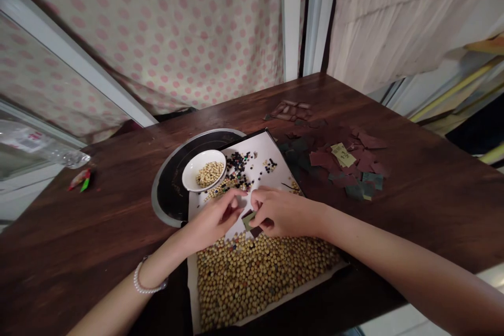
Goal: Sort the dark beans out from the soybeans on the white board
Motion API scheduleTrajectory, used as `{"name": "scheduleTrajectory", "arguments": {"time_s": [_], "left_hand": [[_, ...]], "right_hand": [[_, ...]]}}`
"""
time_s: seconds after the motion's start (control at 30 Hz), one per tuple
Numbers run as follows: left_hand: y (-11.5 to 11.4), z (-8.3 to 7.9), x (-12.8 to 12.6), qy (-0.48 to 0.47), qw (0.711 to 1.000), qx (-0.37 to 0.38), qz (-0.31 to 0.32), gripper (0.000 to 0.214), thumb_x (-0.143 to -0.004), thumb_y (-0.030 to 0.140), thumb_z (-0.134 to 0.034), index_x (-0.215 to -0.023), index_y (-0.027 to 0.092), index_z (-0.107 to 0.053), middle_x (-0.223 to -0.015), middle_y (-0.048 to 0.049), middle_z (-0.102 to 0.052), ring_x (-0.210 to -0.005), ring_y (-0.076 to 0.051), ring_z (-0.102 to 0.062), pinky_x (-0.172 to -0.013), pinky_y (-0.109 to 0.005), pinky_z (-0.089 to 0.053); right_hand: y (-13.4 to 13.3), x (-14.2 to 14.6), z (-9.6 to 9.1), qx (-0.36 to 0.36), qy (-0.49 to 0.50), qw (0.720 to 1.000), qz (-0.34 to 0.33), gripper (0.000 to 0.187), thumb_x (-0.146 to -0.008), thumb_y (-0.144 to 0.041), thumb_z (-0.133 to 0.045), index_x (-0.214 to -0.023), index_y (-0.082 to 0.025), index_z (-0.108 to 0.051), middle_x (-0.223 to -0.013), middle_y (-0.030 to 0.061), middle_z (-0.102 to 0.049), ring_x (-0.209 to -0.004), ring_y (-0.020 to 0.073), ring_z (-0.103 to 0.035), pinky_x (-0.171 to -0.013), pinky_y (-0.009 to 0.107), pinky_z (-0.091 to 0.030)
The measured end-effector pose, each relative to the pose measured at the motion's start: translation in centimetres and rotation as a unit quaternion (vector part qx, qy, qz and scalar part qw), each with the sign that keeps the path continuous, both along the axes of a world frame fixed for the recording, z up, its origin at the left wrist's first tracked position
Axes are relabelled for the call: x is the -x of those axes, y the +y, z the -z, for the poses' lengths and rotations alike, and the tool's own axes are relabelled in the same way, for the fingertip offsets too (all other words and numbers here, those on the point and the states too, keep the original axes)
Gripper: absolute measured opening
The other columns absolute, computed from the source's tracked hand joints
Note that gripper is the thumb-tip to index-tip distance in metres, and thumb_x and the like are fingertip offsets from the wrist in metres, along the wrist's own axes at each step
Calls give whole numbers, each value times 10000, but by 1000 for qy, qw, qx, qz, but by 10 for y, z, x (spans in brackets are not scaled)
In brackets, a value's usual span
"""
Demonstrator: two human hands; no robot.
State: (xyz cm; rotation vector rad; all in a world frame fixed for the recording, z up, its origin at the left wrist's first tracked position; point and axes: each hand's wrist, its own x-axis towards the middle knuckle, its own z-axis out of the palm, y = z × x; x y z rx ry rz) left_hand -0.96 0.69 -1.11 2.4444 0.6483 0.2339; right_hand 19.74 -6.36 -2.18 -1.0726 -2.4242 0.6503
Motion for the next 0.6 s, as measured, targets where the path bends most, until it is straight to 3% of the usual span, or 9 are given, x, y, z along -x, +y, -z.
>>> {"name": "scheduleTrajectory", "arguments": {"time_s": [0.6], "left_hand": [[0,0,0,9,1000,0,5,177,-888,157,-423,-1050,175,-490,-701,8,-543,-607,-139,-517,-576,-271,-415]], "right_hand": [[0,0,0,9,0,1000,-10,260,-746,-74,-576,-886,-218,-741,-947,67,-545,-897,181,-515,-823,297,-404]]}}
